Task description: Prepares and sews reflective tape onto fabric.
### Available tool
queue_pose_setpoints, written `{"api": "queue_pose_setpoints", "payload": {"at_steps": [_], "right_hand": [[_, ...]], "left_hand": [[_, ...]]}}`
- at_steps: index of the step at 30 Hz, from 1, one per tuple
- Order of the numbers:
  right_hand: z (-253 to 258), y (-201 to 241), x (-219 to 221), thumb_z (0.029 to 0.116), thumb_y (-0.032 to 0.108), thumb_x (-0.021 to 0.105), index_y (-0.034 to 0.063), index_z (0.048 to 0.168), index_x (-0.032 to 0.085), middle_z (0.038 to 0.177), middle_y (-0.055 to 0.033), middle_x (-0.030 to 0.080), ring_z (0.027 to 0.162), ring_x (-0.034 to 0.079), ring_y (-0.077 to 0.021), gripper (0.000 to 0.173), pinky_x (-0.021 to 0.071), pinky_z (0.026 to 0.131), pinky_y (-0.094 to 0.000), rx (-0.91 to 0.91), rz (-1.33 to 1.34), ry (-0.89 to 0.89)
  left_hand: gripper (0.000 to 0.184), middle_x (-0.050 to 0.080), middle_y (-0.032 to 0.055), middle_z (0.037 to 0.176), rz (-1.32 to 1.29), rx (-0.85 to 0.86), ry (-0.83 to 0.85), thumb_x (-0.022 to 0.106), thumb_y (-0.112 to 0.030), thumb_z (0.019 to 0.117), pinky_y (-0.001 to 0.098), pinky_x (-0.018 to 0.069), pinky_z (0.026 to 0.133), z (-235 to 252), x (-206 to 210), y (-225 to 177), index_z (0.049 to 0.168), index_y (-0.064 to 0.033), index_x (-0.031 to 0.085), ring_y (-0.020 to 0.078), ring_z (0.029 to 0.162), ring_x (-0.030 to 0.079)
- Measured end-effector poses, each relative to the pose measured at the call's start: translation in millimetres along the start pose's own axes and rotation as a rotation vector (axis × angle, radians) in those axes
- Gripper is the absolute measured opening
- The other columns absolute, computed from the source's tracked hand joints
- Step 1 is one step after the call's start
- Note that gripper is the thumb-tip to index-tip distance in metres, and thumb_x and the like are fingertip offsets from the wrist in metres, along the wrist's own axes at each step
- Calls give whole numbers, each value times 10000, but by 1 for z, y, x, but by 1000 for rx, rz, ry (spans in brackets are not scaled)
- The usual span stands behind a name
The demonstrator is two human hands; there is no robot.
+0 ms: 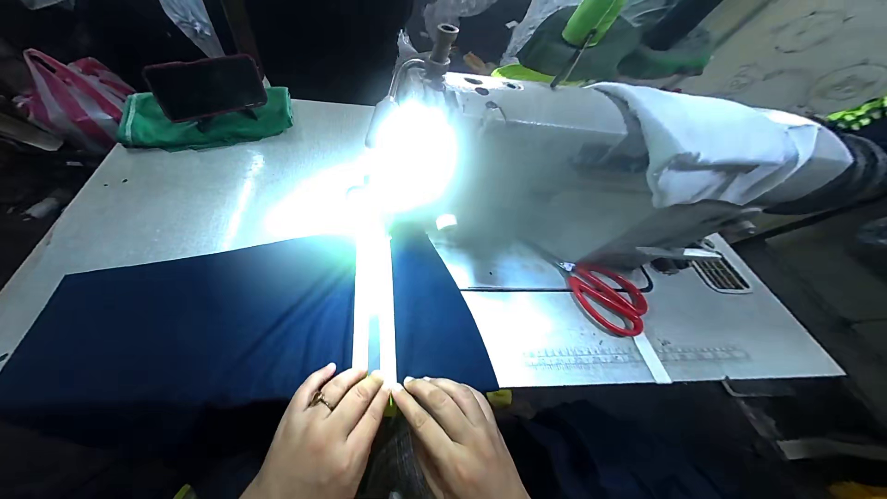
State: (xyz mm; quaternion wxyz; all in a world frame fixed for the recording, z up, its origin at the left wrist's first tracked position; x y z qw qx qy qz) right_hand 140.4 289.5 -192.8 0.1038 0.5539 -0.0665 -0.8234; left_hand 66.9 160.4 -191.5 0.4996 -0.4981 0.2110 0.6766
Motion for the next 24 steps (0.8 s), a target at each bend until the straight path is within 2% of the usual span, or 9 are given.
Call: {"api": "queue_pose_setpoints", "payload": {"at_steps": [4, 6, 9, 13, 16, 18, 24], "right_hand": [[10, -3, 0, 974, 169, 607, 219, 1213, 757, 1204, 9, 729, 1138, 653, -201, 287, 514, 954, -392, 18, 7, 45], [21, -9, 2, 980, 200, 588, 212, 1205, 764, 1210, 1, 732, 1140, 663, -214, 286, 527, 963, -411, 15, 3, 26], [48, -23, 8, 973, 220, 560, 217, 1183, 778, 1188, -12, 740, 1109, 683, -221, 302, 546, 946, -420, -4, -11, -21], [82, -44, 18, 949, 204, 563, 240, 1163, 789, 1183, 11, 735, 1123, 671, -226, 313, 549, 932, -434, 0, -16, -14], [105, -57, 22, 959, 215, 568, 224, 1164, 788, 1197, 2, 724, 1154, 652, -231, 301, 540, 949, -438, -5, -25, -21], [122, -64, 22, 953, 212, 564, 210, 1176, 785, 1196, -20, 720, 1129, 651, -248, 314, 538, 917, -439, -15, -43, -15], [156, -79, 26, 971, 216, 541, 211, 1249, 758, 1223, -80, 703, 1153, 638, -322, 352, 523, 905, -524, -9, -89, 51]], "left_hand": [[326, 691, 19, 1336, -65, -163, 124, 537, -266, 1035, 559, 420, 1117, 3, 4, -3, 1286, -153, 712, 237, 1301, 612], [362, 674, 30, 1364, -60, -169, 98, 518, -289, 1029, 607, 419, 1107, 11, 8, 5, 1309, -144, 696, 254, 1321, 599], [419, 669, 4, 1376, -25, -156, 22, 455, -359, 1033, 585, 432, 1102, 30, 15, 23, 1320, -169, 695, 212, 1319, 603], [454, 640, -14, 1415, -37, -134, 50, 415, -396, 1046, 570, 432, 1114, 58, 25, 49, 1326, -171, 693, 175, 1351, 572], [495, 587, 2, 1477, -42, -128, 119, 393, -407, 1042, 596, 382, 1145, 80, 32, 66, 1377, -157, 659, 181, 1395, 527], [512, 575, 25, 1486, -56, -134, 180, 390, -405, 1038, 618, 348, 1156, 96, 34, 77, 1410, -149, 631, 208, 1397, 523], [545, 504, 56, 1549, -92, -111, 244, 342, -405, 1063, 622, 250, 1199, 134, 46, 111, 1484, -129, 551, 243, 1448, 454]]}}
Point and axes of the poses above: each hand's wrist, its own z-axis towards the middle knuckle, its own x-axis out of the palm, y = z × x, the point moved 7 cm from there along z, towards the middle knuckle
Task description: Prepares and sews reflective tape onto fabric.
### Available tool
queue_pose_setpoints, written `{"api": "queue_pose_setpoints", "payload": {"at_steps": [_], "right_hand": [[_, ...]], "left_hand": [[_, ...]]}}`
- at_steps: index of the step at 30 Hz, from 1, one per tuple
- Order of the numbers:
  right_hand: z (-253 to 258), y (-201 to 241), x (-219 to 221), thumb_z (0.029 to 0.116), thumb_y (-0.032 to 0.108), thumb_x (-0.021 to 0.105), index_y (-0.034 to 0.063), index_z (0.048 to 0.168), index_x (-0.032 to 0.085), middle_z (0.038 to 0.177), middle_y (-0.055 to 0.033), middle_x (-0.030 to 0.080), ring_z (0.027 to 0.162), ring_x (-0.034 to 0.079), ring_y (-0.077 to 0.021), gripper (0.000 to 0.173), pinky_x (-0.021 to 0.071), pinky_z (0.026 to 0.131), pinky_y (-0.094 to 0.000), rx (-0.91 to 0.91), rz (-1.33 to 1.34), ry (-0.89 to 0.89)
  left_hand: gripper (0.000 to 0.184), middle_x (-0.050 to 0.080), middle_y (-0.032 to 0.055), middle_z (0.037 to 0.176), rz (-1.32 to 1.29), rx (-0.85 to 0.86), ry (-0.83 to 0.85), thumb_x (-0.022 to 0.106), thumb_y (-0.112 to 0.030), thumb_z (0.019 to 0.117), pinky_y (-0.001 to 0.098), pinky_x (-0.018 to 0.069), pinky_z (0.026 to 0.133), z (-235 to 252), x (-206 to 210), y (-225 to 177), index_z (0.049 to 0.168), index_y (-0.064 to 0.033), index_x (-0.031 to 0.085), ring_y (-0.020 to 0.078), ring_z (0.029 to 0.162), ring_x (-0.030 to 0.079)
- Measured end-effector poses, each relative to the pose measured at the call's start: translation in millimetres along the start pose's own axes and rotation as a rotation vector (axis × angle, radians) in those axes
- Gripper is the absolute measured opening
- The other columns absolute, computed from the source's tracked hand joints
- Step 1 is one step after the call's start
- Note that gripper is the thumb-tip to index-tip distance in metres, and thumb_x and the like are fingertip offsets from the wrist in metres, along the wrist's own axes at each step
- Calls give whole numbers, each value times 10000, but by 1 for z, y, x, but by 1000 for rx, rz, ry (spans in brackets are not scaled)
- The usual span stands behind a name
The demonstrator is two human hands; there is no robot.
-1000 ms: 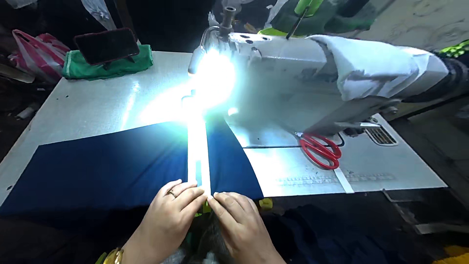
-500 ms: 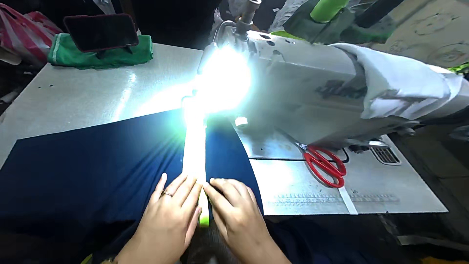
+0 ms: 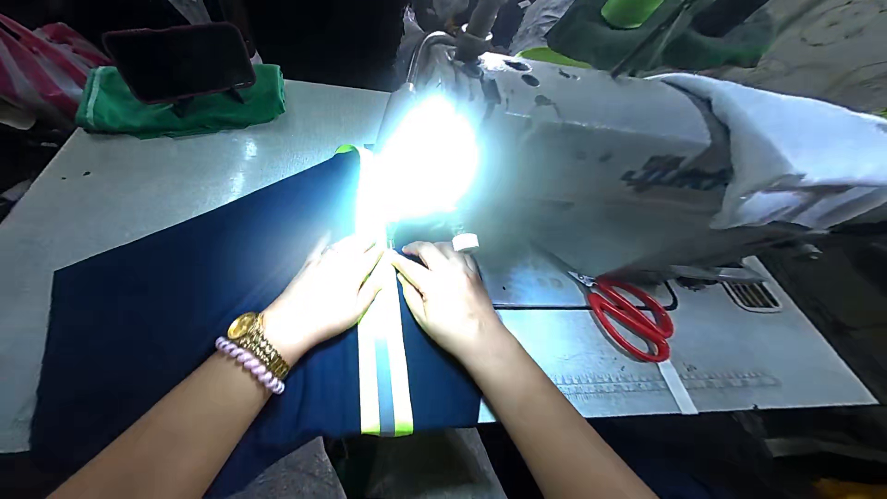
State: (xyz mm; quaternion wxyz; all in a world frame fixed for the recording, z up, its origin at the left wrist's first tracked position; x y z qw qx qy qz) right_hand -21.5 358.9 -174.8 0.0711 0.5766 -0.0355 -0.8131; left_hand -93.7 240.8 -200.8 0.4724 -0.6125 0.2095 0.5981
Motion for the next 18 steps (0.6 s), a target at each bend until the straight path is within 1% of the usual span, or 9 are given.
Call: {"api": "queue_pose_setpoints", "payload": {"at_steps": [2, 3, 5, 6, 7, 9, 13, 16, 18], "right_hand": [[-7, 1, -5, 1003, 243, 542, 195, 1256, 751, 1220, -68, 695, 1158, 625, -294, 332, 517, 934, -499, 52, 102, -5], [-17, 4, -10, 1016, 247, 532, 181, 1252, 747, 1199, -37, 691, 1147, 619, -236, 326, 521, 951, -444, 94, 206, -25], [-46, 13, -17, 1022, 228, 536, 145, 1202, 741, 1136, 16, 697, 1102, 637, -104, 285, 546, 952, -307, 176, 438, -92], [-62, 17, -17, 1022, 219, 543, 133, 1188, 735, 1126, 23, 702, 1085, 655, -75, 268, 566, 943, -272, 214, 519, -99], [-77, 22, -15, 1017, 206, 550, 124, 1179, 737, 1123, 19, 713, 1080, 666, -75, 260, 575, 944, -267, 228, 558, -98], [-98, 30, -11, 1018, 209, 544, 126, 1174, 740, 1159, 6, 725, 1127, 660, -111, 264, 546, 987, -293, 188, 496, -87], [-101, 34, -9, 1017, 213, 553, 165, 1177, 755, 1169, -3, 718, 1116, 659, -145, 262, 547, 968, -303, 91, 364, -93], [-96, 36, -8, 989, 180, 575, 215, 1202, 768, 1140, -12, 713, 1096, 657, -162, 289, 556, 951, -323, 61, 326, -86], [-97, 37, -8, 960, 152, 588, 236, 1196, 775, 1155, -26, 712, 1103, 661, -184, 313, 565, 949, -339, 44, 293, -86]], "left_hand": [[563, 447, 55, 1597, 4, -16, 28, 322, -427, 1079, 616, 218, 1219, 2, -5, -1, 1525, -133, 502, 237, 1485, 405], [576, 405, 53, 1626, 0, -36, 39, 332, -435, 1074, 615, 222, 1221, -3, -8, -7, 1543, -133, 477, 237, 1500, 380], [568, 448, 65, 1593, -45, -55, -2, 433, -451, 1051, 608, 286, 1200, -21, -14, -26, 1501, -118, 527, 244, 1469, 424], [559, 479, 54, 1568, -62, -50, -25, 468, -458, 1035, 599, 308, 1193, -33, -13, -34, 1477, -128, 553, 228, 1451, 450], [571, 480, 40, 1569, -64, -44, -34, 482, -483, 1022, 591, 302, 1198, -44, -10, -40, 1479, -149, 555, 209, 1457, 444], [603, 458, 27, 1589, -70, -48, -41, 482, -535, 1005, 585, 280, 1216, -62, -2, -39, 1495, -190, 544, 188, 1489, 398], [640, 454, 20, 1593, -93, -75, -35, 488, -586, 990, 565, 251, 1234, -70, -1, -24, 1514, -220, 524, 186, 1516, 350], [629, 423, 9, 1613, -116, -86, 0, 499, -572, 995, 564, 212, 1246, -67, -2, -23, 1527, -236, 501, 178, 1532, 313], [589, 412, 18, 1620, -100, -89, 12, 495, -536, 1011, 570, 216, 1244, -68, -1, -26, 1522, -244, 507, 189, 1535, 307]]}}
Point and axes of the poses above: each hand's wrist, its own z-axis towards the middle knuckle, its own x-axis out of the palm, y = z × x, the point moved 7 cm from there along z, towards the middle knuckle
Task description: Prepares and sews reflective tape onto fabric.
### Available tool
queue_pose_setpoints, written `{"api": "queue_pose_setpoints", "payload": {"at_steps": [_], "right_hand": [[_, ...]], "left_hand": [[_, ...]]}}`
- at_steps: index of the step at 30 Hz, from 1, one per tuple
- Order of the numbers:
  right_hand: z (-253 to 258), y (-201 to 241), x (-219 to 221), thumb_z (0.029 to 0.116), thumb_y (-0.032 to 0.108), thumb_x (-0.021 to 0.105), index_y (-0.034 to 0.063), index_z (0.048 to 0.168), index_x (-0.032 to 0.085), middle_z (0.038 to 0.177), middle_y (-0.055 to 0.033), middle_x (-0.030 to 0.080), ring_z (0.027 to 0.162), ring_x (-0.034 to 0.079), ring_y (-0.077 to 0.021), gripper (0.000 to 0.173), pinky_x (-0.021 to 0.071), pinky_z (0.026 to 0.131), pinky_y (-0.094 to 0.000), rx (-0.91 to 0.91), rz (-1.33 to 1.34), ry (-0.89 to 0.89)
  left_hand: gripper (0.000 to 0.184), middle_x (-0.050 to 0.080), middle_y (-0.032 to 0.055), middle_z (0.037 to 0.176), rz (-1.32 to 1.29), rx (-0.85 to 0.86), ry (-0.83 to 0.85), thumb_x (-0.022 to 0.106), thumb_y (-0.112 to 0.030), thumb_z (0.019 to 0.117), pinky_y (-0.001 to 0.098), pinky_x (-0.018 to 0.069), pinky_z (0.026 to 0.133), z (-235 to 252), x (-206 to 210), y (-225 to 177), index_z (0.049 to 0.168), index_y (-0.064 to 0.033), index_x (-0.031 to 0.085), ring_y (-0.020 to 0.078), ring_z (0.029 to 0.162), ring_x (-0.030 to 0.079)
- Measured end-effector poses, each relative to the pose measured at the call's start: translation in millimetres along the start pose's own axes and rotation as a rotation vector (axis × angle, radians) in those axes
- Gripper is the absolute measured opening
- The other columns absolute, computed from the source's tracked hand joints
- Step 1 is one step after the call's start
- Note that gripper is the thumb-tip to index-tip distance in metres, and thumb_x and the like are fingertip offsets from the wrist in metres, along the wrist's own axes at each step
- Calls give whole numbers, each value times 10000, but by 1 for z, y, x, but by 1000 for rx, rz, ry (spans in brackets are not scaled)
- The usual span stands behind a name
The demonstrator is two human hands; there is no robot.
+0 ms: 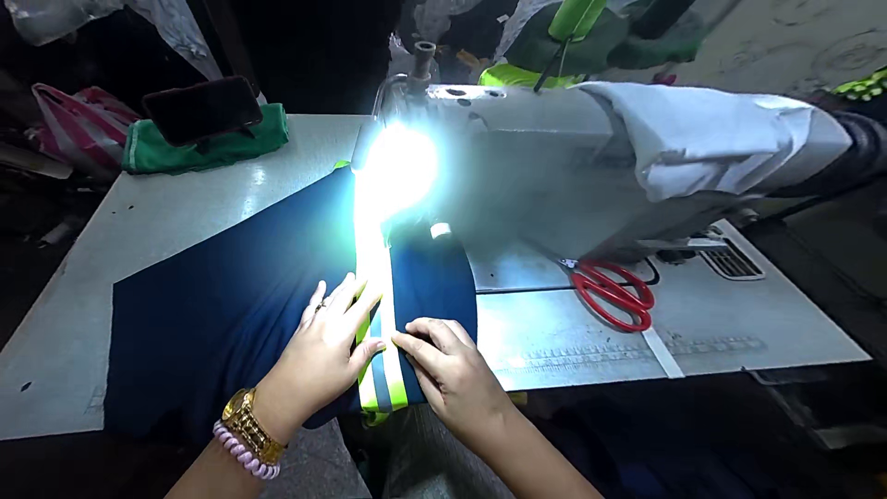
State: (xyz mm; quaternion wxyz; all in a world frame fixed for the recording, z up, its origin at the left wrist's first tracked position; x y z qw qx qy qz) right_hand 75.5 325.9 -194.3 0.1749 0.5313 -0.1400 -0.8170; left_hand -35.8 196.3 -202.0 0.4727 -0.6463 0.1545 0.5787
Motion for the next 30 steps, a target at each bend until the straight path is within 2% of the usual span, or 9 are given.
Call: {"api": "queue_pose_setpoints", "payload": {"at_steps": [5, 11, 14, 20, 22, 23, 25, 28, 30], "right_hand": [[-5, 3, 1, 932, 146, 595, 244, 1208, 770, 1199, -43, 716, 1114, 672, -217, 341, 571, 939, -371, -42, -56, 2], [22, -8, 2, 926, 160, 577, 227, 1173, 786, 1180, -31, 721, 1113, 670, -221, 330, 572, 926, -383, -37, -111, 7], [49, -21, 6, 932, 170, 572, 224, 1165, 790, 1178, -15, 714, 1143, 650, -222, 323, 556, 949, -403, -14, -139, 25], [75, -32, -1, 947, 178, 578, 202, 1218, 774, 1244, -43, 690, 1178, 619, -256, 335, 525, 967, -456, 19, -74, 104], [64, -42, -31, 1009, 234, 555, 181, 1266, 737, 1283, -47, 689, 1208, 636, -238, 320, 528, 1009, -473, 52, -47, 54], [54, -55, -55, 1025, 232, 549, 143, 1291, 712, 1281, -82, 690, 1189, 648, -273, 324, 532, 999, -505, 97, -89, 20], [25, -93, -106, 1052, 177, 512, 31, 1317, 662, 1284, -210, 663, 1171, 645, -411, 338, 519, 973, -616, 234, -261, 5], [-12, -146, -148, 1042, 40, 496, -92, 1320, 605, 1308, -349, 582, 1203, 573, -550, 326, 447, 987, -711, 530, -452, 126], [-18, -151, -150, 1035, -25, 495, -86, 1365, 586, 1347, -350, 568, 1213, 574, -537, 348, 447, 987, -683, 701, -462, 251]], "left_hand": [[359, 674, 16, 1352, 185, 26, -219, 526, -338, 1002, 581, 461, 1085, -24, -2, -31, 1266, -195, 724, 213, 1279, 630], [493, 622, 10, 1440, 178, -28, -168, 414, -433, 1041, 550, 430, 1122, -8, 3, -18, 1379, -173, 660, 193, 1381, 545], [511, 561, 39, 1501, 151, -65, -38, 433, -436, 1041, 563, 338, 1186, 21, -1, -5, 1421, -150, 620, 212, 1443, 470], [511, 534, 89, 1519, 73, -15, -59, 494, -384, 1026, 585, 332, 1179, 39, -7, 2, 1453, -119, 585, 262, 1435, 475], [367, 654, 29, 1331, -91, 55, -140, 547, -336, 1013, 438, 558, 973, 6, -19, -16, 1298, -152, 687, 172, 1208, 640], [291, 700, -7, 1136, -259, 75, -111, 545, -330, 1028, 339, 599, 821, -18, -23, -26, 1196, -165, 716, 102, 1005, 679], [284, 712, 50, 950, -585, -4, 222, 549, -312, 1058, 341, 585, 699, -68, -18, -42, 1103, -107, 740, 132, 798, 677], [503, 706, 207, 1164, -568, -369, 606, 535, -429, 1049, 547, 535, 947, -116, 26, -30, 1302, -13, 663, 349, 1053, 695], [692, 659, 253, 1271, -646, -571, 536, 616, -512, 975, 569, 484, 1008, -123, 61, -18, 1409, 23, 558, 379, 1166, 644]]}}
Point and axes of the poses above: each hand's wrist, its own z-axis towards the middle knuckle, its own x-axis out of the palm, y = z × x, the point moved 7 cm from there along z, towards the middle knuckle
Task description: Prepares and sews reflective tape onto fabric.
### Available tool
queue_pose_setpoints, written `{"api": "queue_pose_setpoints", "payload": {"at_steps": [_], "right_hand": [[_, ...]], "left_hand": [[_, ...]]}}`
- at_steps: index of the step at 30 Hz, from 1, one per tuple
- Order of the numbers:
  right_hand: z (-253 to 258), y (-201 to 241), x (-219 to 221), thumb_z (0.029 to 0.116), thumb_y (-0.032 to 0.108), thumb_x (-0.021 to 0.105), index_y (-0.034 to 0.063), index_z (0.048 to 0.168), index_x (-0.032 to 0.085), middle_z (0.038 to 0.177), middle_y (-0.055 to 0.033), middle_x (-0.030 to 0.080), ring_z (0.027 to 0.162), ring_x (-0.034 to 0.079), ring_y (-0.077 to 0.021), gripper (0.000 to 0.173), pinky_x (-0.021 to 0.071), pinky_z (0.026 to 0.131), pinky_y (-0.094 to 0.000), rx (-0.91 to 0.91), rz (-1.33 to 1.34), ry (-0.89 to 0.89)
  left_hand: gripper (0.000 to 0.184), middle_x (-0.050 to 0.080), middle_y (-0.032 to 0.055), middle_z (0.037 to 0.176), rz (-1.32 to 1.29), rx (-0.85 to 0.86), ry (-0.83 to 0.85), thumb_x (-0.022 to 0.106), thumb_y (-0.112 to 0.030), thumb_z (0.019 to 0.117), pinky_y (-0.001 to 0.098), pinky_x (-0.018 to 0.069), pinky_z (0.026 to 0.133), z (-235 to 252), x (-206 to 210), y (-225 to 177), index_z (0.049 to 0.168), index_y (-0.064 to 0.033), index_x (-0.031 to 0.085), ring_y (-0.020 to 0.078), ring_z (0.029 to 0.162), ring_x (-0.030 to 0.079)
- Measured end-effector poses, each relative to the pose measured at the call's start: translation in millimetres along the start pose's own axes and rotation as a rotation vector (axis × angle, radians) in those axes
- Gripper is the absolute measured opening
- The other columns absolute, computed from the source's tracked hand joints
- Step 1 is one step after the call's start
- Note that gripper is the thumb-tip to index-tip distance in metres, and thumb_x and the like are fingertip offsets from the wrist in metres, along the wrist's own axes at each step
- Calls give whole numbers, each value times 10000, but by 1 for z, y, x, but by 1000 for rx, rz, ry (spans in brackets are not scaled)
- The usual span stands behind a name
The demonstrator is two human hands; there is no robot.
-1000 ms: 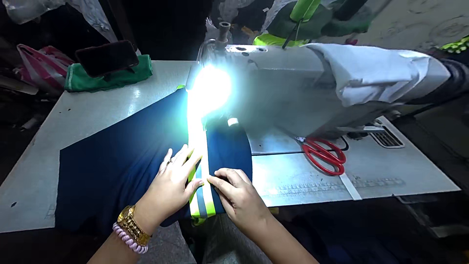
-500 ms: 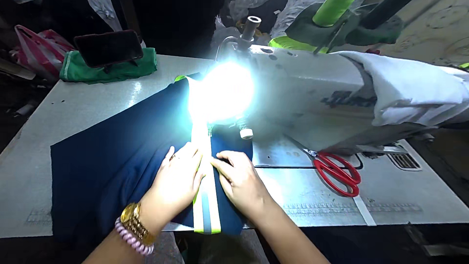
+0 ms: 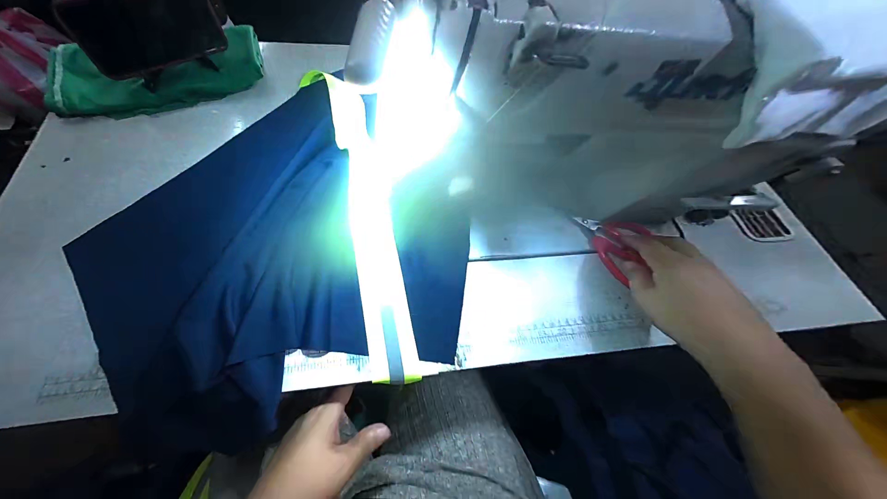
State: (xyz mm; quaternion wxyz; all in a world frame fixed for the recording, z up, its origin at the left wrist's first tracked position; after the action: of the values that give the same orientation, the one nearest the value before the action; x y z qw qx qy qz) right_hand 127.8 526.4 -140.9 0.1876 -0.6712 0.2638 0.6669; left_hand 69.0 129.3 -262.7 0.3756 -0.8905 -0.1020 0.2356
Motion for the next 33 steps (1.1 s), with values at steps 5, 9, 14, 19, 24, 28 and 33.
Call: {"api": "queue_pose_setpoints", "payload": {"at_steps": [5, 9, 14, 19, 24, 28, 33], "right_hand": [[25, -43, 16, 951, -5, 636, -51, 1362, 592, 1278, -356, 585, 1121, 598, -563, 415, 474, 891, -735, -56, -38, -28], [37, -36, 6, 857, -2, 790, -99, 1246, 616, 1222, -342, 585, 1095, 606, -531, 437, 492, 871, -720, -79, 9, 71], [-13, 30, 10, 840, 707, 676, 205, 1140, 636, 794, 84, 634, 660, 588, 3, 586, 481, 565, -172, -347, 522, 1002], [-40, 82, 27, 897, 722, 573, 160, 1067, 634, 736, 86, 570, 620, 530, 20, 590, 421, 557, -154, -364, 373, 1548], [-38, 125, 39, 948, 668, 551, 169, 1019, 629, 679, 93, 546, 558, 512, 28, 510, 409, 514, -136, -404, 345, 1604], [-39, 145, 50, 972, 614, 562, 144, 1002, 611, 680, 80, 549, 553, 523, 16, 474, 428, 520, -144, -454, 349, 1633], [-34, 146, 51, 949, 537, 656, 165, 870, 620, 622, 89, 563, 488, 530, 24, 382, 424, 453, -125, -393, 374, 1597]], "left_hand": [[284, 750, 60, 1092, -752, 308, -106, 704, -79, 928, 297, 566, 955, 17, 28, -21, 1168, 64, 653, 90, 1042, 705], [258, 760, 44, 1023, -963, 370, -79, 602, 63, 969, 380, 645, 829, -12, 24, -24, 1209, -10, 545, 182, 886, 763], [284, 765, 45, 1004, -1048, 299, -115, 613, 71, 959, 366, 643, 806, -26, 25, -27, 1218, -10, 528, 176, 862, 763], [288, 756, 31, 1039, -1123, 347, -60, 621, 66, 957, 374, 649, 799, -30, 21, -43, 1215, -24, 531, 174, 884, 762], [292, 755, 38, 1041, -1155, 358, -43, 625, 72, 951, 382, 648, 803, -30, 22, -44, 1214, -11, 529, 180, 888, 762], [269, 757, 45, 1024, -1148, 346, -30, 627, 62, 955, 369, 647, 789, -31, 19, -42, 1200, -4, 536, 174, 870, 761], [265, 758, 48, 1024, -1155, 339, -17, 634, 64, 950, 384, 647, 803, -30, 18, -40, 1187, -8, 538, 182, 887, 763]]}}
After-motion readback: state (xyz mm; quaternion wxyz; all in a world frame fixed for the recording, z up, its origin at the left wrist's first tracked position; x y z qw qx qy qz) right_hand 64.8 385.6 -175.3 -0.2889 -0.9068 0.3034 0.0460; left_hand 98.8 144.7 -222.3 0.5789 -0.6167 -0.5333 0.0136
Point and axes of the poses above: each hand's wrist, its own z-axis towards the middle knuckle, its own x-axis out of the palm, y = z × x, the point moved 7 cm from there along z, towards the middle knuckle
